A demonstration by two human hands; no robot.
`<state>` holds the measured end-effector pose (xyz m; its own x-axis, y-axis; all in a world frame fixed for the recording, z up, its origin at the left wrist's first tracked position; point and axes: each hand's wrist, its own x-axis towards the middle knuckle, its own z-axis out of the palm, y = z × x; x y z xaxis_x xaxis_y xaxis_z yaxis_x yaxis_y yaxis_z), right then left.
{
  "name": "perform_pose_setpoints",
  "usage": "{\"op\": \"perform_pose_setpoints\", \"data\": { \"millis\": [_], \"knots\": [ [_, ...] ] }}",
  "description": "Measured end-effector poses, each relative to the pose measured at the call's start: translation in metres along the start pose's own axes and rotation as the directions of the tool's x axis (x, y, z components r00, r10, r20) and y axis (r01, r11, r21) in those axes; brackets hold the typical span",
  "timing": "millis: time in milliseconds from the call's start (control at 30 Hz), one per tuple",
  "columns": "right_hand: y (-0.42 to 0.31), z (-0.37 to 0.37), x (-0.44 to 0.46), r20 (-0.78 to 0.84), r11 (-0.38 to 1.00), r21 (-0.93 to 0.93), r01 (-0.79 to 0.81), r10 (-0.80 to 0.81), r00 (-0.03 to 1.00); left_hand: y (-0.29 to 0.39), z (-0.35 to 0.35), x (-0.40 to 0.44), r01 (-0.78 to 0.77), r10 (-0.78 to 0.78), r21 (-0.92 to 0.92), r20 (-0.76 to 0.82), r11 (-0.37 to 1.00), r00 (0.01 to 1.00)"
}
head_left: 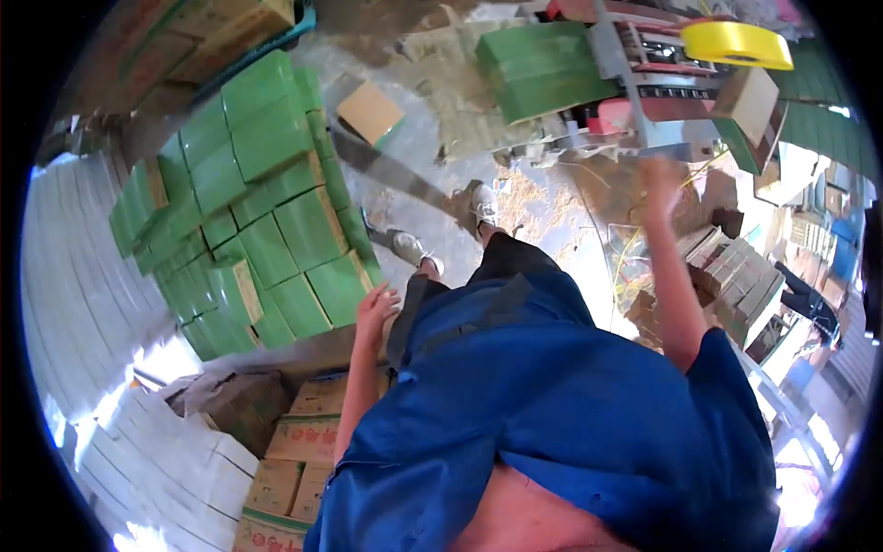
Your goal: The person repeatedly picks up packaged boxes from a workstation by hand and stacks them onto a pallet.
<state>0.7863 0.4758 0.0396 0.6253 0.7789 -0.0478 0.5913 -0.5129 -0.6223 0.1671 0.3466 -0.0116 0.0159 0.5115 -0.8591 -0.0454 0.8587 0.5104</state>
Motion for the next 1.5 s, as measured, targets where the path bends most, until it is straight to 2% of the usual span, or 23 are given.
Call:
{"op": "perform_pose_setpoints", "data": {
  "millis": [33,67,100,200,300,333,367,467,500,600,633,700,800,867,933,1133,1167,1267,1333,1367,1433,1467,1500],
  "knots": [
    [-0.028,0.027,-0.042,0.120,0.959,-0.152,0.239,-0.222,0.968,-0.006,-0.007,0.007,-0.001,0.001,0.020,0.032,1.000,0.999],
    [-0.078,0.051,-0.090,0.239,0.999,0.000,0.041,-0.040,0.970,-0.016,-0.013,0.012,0.003,-0.005,0.037,0.064,0.999,0.998],
    [-0.111,0.073,-0.127,0.374,0.976,0.114,-0.187,0.132,0.918,-0.034,-0.024,0.024,0.020,-0.011,-0.111,0.079,0.994,0.997],
    [-0.145,0.140,-0.184,0.520,0.974,0.224,-0.016,-0.106,0.847,-0.033,-0.056,0.051,0.013,-0.009,-0.124,0.031,0.992,0.999],
    [-0.154,0.178,-0.170,0.517,0.937,0.276,-0.213,0.042,0.855,-0.010,-0.062,0.080,-0.042,0.043,-0.047,0.021,0.998,0.999],
    [-0.136,0.190,-0.148,0.464,0.830,0.374,-0.414,0.218,0.858,-0.001,-0.058,0.091,-0.074,0.075,-0.018,0.032,0.997,0.997],
    [-0.123,0.184,-0.124,0.458,0.721,0.548,-0.425,0.166,0.873,0.004,-0.054,0.103,-0.053,0.054,-0.019,0.026,0.998,0.998],
    [-0.102,0.170,-0.037,0.498,0.244,0.652,-0.718,0.576,0.648,0.020,-0.028,0.196,-0.113,0.100,0.075,0.165,0.991,0.981],
    [-0.096,0.164,-0.017,0.535,0.151,0.657,-0.739,0.597,0.598,0.015,-0.020,0.236,-0.142,0.113,0.143,0.195,0.979,0.974],
    [-0.080,0.169,0.001,0.431,0.342,0.594,-0.728,0.629,0.647,0.031,0.013,0.347,-0.095,0.085,0.080,0.129,0.992,0.988],
    [-0.044,0.151,0.008,0.558,0.265,0.596,-0.758,0.542,0.628,0.027,0.018,0.391,-0.086,0.080,0.059,0.099,0.994,0.992],
    [-0.062,0.134,0.007,0.551,0.226,0.590,-0.775,0.589,0.591,-0.008,0.015,0.511,-0.153,0.156,0.111,-0.017,0.982,0.988],
    [-0.041,0.113,0.020,0.312,0.724,0.464,-0.509,0.404,0.860,0.011,0.014,0.618,-0.188,0.221,0.156,-0.238,0.970,0.946],
    [-0.029,0.103,0.022,0.200,0.897,0.305,-0.320,0.268,0.942,0.033,0.010,0.673,-0.166,0.204,0.134,-0.355,0.977,0.912],
    [-0.020,0.086,0.022,0.151,0.971,0.143,-0.190,0.169,0.974,0.030,0.001,0.716,-0.061,0.025,-0.060,-0.487,0.996,0.873],
    [-0.015,0.071,0.032,0.110,0.992,-0.126,-0.022,0.036,0.993,0.045,0.001,0.732,0.072,-0.235,-0.349,-0.453,0.934,0.860],
    [-0.015,0.071,0.033,0.105,0.987,-0.158,0.010,0.007,0.994,0.012,-0.019,0.767,-0.012,-0.067,-0.392,-0.187,0.920,0.980],
    [-0.014,0.071,0.036,0.111,0.949,-0.285,0.131,-0.103,0.988,0.004,-0.002,0.780,0.009,-0.013,-0.519,-0.003,0.855,1.000],
    [-0.016,0.079,0.040,0.128,0.890,-0.371,0.264,-0.232,0.964,0.013,0.028,0.779,-0.051,0.028,-0.598,-0.047,0.800,0.998],
    [-0.023,0.089,0.040,0.138,0.880,-0.370,0.299,-0.266,0.954,0.018,0.042,0.768,-0.099,0.030,-0.580,-0.127,0.809,0.991],
    [-0.044,0.116,0.044,0.149,0.997,0.033,0.069,-0.073,0.986,0.032,0.059,0.734,-0.154,0.042,-0.588,-0.200,0.794,0.979],
    [-0.075,0.138,0.041,0.169,0.935,0.297,-0.196,0.150,0.974,0.027,0.063,0.718,-0.153,0.046,-0.615,-0.186,0.774,0.981],
    [-0.106,0.161,0.038,0.180,0.678,0.614,-0.404,0.378,0.908,0.023,0.067,0.695,-0.079,-0.069,-0.714,-0.176,0.696,0.982]
  ]
}}
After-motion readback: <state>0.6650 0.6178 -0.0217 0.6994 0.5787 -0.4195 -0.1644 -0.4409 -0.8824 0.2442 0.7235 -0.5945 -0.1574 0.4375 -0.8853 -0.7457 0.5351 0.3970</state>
